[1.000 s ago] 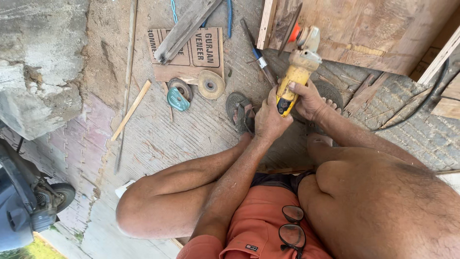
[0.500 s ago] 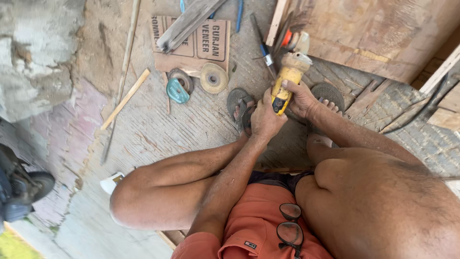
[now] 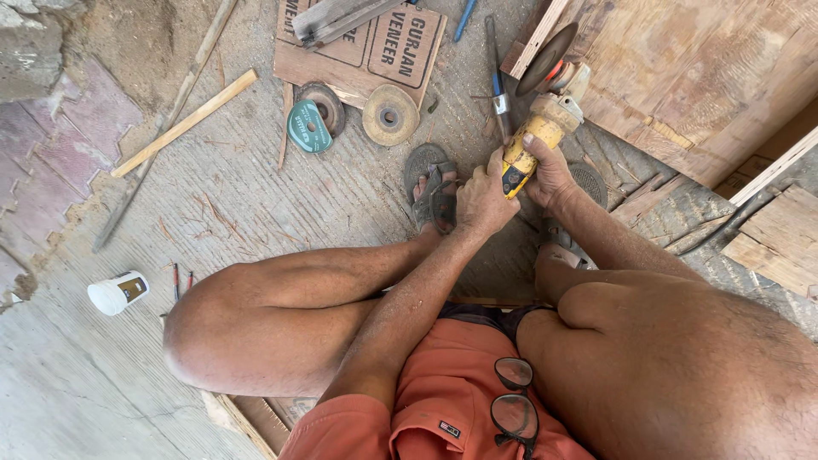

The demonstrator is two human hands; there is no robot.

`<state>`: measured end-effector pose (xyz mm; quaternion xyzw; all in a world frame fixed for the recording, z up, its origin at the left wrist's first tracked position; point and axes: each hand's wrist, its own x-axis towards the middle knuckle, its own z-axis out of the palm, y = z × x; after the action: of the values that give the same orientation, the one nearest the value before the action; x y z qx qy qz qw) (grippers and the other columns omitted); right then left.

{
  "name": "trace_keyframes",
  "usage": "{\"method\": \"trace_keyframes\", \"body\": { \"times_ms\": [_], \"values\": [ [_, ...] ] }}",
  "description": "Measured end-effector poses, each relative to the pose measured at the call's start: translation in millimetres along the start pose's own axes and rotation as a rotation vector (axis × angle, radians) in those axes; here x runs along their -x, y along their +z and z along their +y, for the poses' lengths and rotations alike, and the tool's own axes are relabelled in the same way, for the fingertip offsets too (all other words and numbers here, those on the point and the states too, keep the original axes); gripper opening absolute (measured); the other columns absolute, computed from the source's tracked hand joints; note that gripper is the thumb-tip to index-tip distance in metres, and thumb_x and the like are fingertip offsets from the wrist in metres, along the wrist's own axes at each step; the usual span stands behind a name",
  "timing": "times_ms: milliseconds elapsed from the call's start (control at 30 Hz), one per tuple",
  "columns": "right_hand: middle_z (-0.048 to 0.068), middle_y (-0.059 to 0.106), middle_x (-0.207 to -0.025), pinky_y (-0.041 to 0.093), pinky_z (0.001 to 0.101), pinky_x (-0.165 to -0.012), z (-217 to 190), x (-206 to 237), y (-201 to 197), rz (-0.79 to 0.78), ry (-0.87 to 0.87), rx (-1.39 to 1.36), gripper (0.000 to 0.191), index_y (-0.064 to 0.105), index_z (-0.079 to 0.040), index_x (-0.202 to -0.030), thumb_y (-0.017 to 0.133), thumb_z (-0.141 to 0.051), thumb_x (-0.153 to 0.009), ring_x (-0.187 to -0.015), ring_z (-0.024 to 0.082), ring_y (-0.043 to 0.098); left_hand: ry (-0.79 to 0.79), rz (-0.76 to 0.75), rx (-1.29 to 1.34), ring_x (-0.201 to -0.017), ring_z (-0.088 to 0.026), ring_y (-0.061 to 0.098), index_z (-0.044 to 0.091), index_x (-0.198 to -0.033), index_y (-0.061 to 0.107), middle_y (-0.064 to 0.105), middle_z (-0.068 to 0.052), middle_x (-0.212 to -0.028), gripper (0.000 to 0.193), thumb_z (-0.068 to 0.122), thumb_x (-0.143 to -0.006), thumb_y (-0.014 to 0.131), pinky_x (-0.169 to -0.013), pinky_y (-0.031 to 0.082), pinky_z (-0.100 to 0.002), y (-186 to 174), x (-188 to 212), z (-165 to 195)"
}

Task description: The person sits on the ground and files the edge of a wooden board with a hand file, then uses an angle grinder to grind and smooth the surfaces of wooden boards and a wooden box, repositioning the wood pieces between passes.

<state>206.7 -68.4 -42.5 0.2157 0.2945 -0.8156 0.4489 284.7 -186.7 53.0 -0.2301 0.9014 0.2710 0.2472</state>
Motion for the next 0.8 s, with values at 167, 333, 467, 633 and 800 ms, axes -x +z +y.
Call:
{"method": "trace_keyframes", "body": {
  "times_ms": [167, 333, 467, 633, 800],
  "values": [
    [0.011, 0.070, -0.110, 0.061, 0.0435, -0.097, -1.6, 2.6, 3.5, 0.005, -0.003, 0.003, 0.048, 0.060, -0.003, -0.121, 0.084, -0.027, -0.088, -0.105, 0.024, 0.070, 0.007, 0.012, -0.009, -0.106, -0.038, 0.070, 0.016, -0.158, 0.022, 0.063, -0.023, -0.118, 0.104, 0.027, -0.074, 0.084, -0.091, 0.056, -0.055, -0.4, 1.5, 0.5],
    [0.011, 0.070, -0.110, 0.061, 0.0434, -0.097, -3.7, 5.3, 8.1, 0.020, 0.013, -0.003, 0.047, 0.059, -0.002, -0.121, 0.082, -0.027, -0.088, -0.105, 0.023, 0.071, 0.010, 0.036, 0.013, -0.106, -0.038, 0.069, 0.017, -0.158, 0.022, 0.063, -0.023, -0.117, 0.105, 0.026, -0.074, 0.084, -0.090, 0.056, -0.055, 1.4, 1.8, -0.1],
    [0.012, 0.069, -0.110, 0.062, 0.0439, -0.095, -6.2, 8.1, 12.6, 0.010, -0.004, 0.014, 0.046, 0.059, -0.001, -0.121, 0.082, -0.026, -0.090, -0.104, 0.024, 0.071, -0.016, -0.030, 0.011, -0.104, -0.036, 0.070, 0.015, -0.160, 0.019, 0.061, -0.023, -0.118, 0.105, 0.027, -0.077, 0.082, -0.088, 0.058, -0.052, 1.4, 1.2, -0.6],
    [0.012, 0.069, -0.108, 0.063, 0.0432, -0.092, -9.7, 11.1, 16.5, -0.015, -0.023, 0.020, 0.047, 0.059, -0.001, -0.120, 0.082, -0.026, -0.090, -0.102, 0.024, 0.071, 0.011, 0.035, 0.019, -0.104, -0.037, 0.070, 0.016, -0.158, 0.022, 0.062, -0.023, -0.116, 0.105, 0.025, -0.074, 0.084, -0.089, 0.057, -0.054, 1.5, 2.2, 1.1],
    [0.012, 0.069, -0.109, 0.064, 0.0414, -0.092, -9.5, 12.7, 19.3, -0.020, -0.039, 0.044, 0.049, 0.059, 0.000, -0.121, 0.083, -0.027, -0.089, -0.101, 0.023, 0.072, 0.022, 0.056, 0.033, -0.103, -0.038, 0.070, 0.015, -0.158, 0.023, 0.062, -0.023, -0.116, 0.103, 0.026, -0.076, 0.083, -0.088, 0.057, -0.054, -0.5, 6.1, 1.2]
  ]
}}
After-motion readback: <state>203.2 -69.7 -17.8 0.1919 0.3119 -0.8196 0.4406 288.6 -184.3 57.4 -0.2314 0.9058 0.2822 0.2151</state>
